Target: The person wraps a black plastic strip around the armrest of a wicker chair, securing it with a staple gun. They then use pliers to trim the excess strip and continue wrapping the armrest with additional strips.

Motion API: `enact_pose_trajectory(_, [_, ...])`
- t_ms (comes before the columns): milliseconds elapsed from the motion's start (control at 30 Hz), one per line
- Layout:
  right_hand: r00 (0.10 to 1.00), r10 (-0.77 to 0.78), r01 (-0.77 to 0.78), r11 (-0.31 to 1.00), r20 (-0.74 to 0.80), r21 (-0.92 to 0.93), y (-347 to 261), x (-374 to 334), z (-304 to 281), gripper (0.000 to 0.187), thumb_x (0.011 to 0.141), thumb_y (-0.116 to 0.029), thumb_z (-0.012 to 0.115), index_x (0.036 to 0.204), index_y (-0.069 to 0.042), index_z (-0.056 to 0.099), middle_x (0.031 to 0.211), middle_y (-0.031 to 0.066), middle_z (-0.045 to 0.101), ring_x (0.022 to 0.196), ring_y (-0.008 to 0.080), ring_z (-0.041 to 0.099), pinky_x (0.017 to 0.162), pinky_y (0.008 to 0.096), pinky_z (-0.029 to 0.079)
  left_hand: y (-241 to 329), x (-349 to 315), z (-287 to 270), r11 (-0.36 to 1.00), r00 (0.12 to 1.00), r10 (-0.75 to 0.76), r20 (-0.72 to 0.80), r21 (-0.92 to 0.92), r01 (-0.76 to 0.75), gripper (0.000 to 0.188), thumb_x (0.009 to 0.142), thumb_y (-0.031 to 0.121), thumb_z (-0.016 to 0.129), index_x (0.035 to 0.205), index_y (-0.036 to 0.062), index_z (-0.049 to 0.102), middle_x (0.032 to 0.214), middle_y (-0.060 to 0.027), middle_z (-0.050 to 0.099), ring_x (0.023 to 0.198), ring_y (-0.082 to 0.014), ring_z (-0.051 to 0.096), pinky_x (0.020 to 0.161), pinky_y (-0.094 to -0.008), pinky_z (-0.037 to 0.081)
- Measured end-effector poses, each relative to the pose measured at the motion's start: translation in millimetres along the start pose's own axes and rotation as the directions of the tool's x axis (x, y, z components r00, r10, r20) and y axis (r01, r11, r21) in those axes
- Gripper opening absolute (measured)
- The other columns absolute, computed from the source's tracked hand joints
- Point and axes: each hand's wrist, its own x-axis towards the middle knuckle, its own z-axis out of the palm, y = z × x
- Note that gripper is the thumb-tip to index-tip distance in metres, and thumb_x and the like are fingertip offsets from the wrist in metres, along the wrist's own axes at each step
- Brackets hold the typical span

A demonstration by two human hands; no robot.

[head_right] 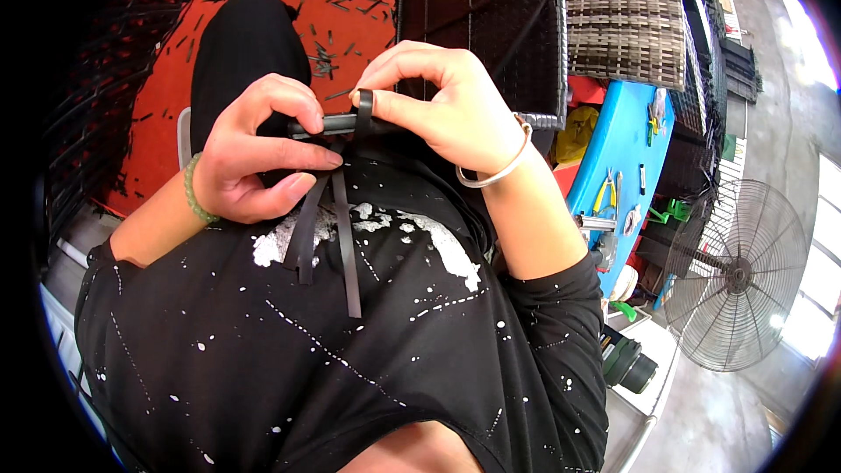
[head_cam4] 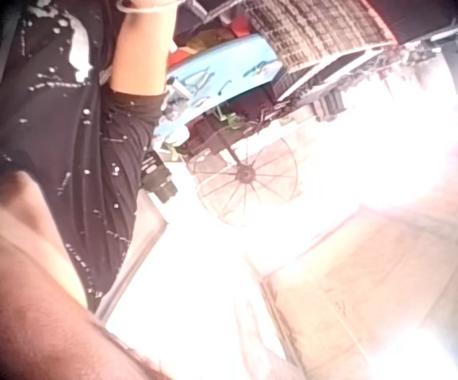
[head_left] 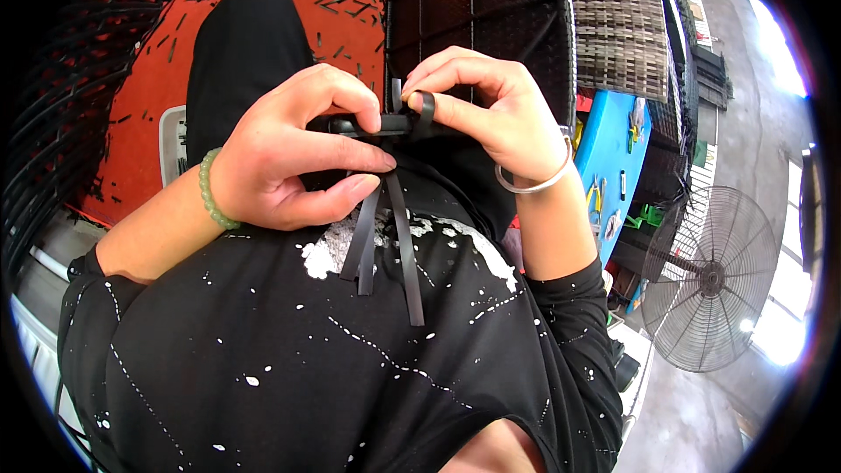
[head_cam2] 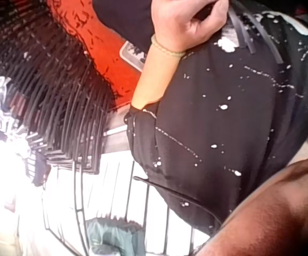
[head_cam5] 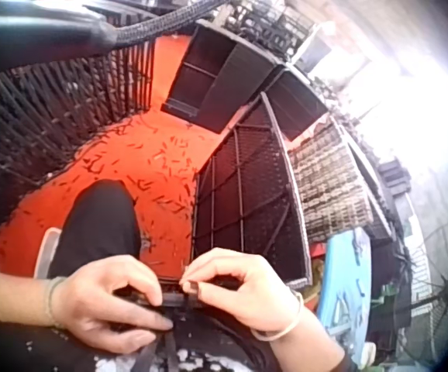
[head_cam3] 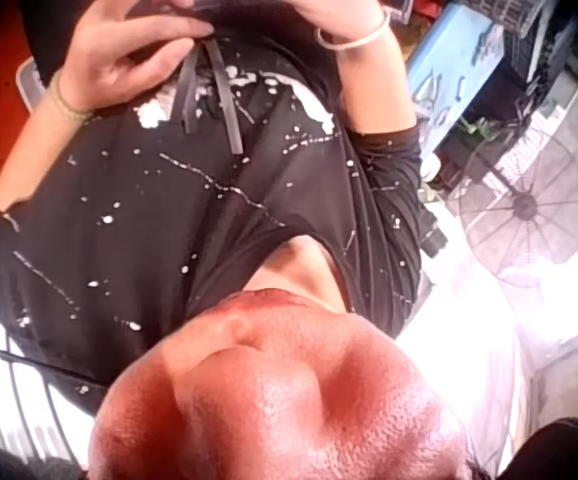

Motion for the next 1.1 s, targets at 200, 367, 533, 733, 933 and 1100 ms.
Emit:
enact_pose_trajectory(200, [0.997, 0.018, -0.016, 0.999, -0.07, 0.037, -1, -1, 5, 0.008, 0.084, -0.004, 0.075, 0.09, 0.001, 0.076, 0.091, 0.0071, 0.071, 0.087, 0.0139, 0.066, 0.08, 0.0284, 0.051, 0, 2, 0, 1.0, 1.0, -0.001, 0.008, 0.0, 0.001, 0.02, 0.075, 0.011, 0.07, 0.092, 0.0042, 0.078, 0.108, -0.0084, 0.057, 0.099, -0.0281, 0.058, 0.088, -0.04, 0.049])
enact_pose_trajectory(367, [0.999, 0.003, -0.004, 1.0, -0.034, -0.021, 0, -1, 4, 0.007, 0.083, -0.004, 0.075, 0.088, 0.001, 0.076, 0.09, 0.0072, 0.071, 0.086, 0.0141, 0.066, 0.079, 0.0281, 0.051, 2, 0, 1, 1.0, 1.0, -0.008, 0.004, 0.008, 0.008, 0.02, 0.075, 0.011, 0.07, 0.092, 0.0041, 0.078, 0.108, -0.0085, 0.057, 0.099, -0.0284, 0.058, 0.087, -0.0402, 0.05])
enact_pose_trajectory(533, [0.996, -0.046, 0.055, 0.993, 0.083, -0.108, -1, -5, 0, 0.013, 0.083, -0.002, 0.074, 0.094, 0.001, 0.076, 0.098, 0.0112, 0.071, 0.097, 0.0213, 0.066, 0.088, 0.0329, 0.051, 0, 1, 1, 1.0, 1.0, -0.002, 0.002, 0.001, 0.002, 0.019, 0.075, 0.009, 0.069, 0.091, 0.004, 0.078, 0.107, -0.0085, 0.057, 0.098, -0.0283, 0.059, 0.087, -0.0405, 0.05])
enact_pose_trajectory(733, [0.941, -0.339, 0.31, 0.875, -0.014, -0.372, -9, -6, 5, 0.028, 0.075, -0.007, 0.076, 0.104, -0.007, 0.075, 0.097, 0.0093, 0.07, 0.089, 0.0262, 0.068, 0.08, 0.0356, 0.054, 2, 5, 1, 1.0, 1.0, -0.01, 0.012, 0.011, 0.009, 0.012, 0.075, 0.003, 0.073, 0.087, 0.0041, 0.076, 0.102, -0.0073, 0.059, 0.093, -0.0272, 0.059, 0.083, -0.0397, 0.049])
enact_pose_trajectory(933, [0.89, -0.455, 0.38, 0.713, 0.023, -0.589, -3, -10, 6, 0.018, 0.073, -0.01, 0.078, 0.091, -0.013, 0.078, 0.086, 0.0008, 0.068, 0.081, 0.0205, 0.065, 0.079, 0.0343, 0.046, 6, 11, 4, 0.999, 0.999, -0.042, 0.002, 0.024, 0.042, 0.014, 0.071, 0.001, 0.081, 0.083, 0.0045, 0.073, 0.101, -0.0066, 0.06, 0.092, -0.0249, 0.059, 0.08, -0.0362, 0.049])
enact_pose_trajectory(1100, [0.939, -0.331, 0.267, 0.876, -0.099, -0.401, 2, -11, 11, 0.012, 0.073, -0.009, 0.078, 0.084, -0.011, 0.076, 0.083, 0.0017, 0.068, 0.077, 0.0208, 0.065, 0.074, 0.034, 0.043, 16, 16, 1, 0.976, 0.975, -0.219, 0.04, 0.016, 0.218, 0.02, 0.068, 0.0, 0.083, 0.081, 0.0059, 0.068, 0.097, -0.0061, 0.058, 0.09, -0.0229, 0.059, 0.078, -0.0333, 0.049])
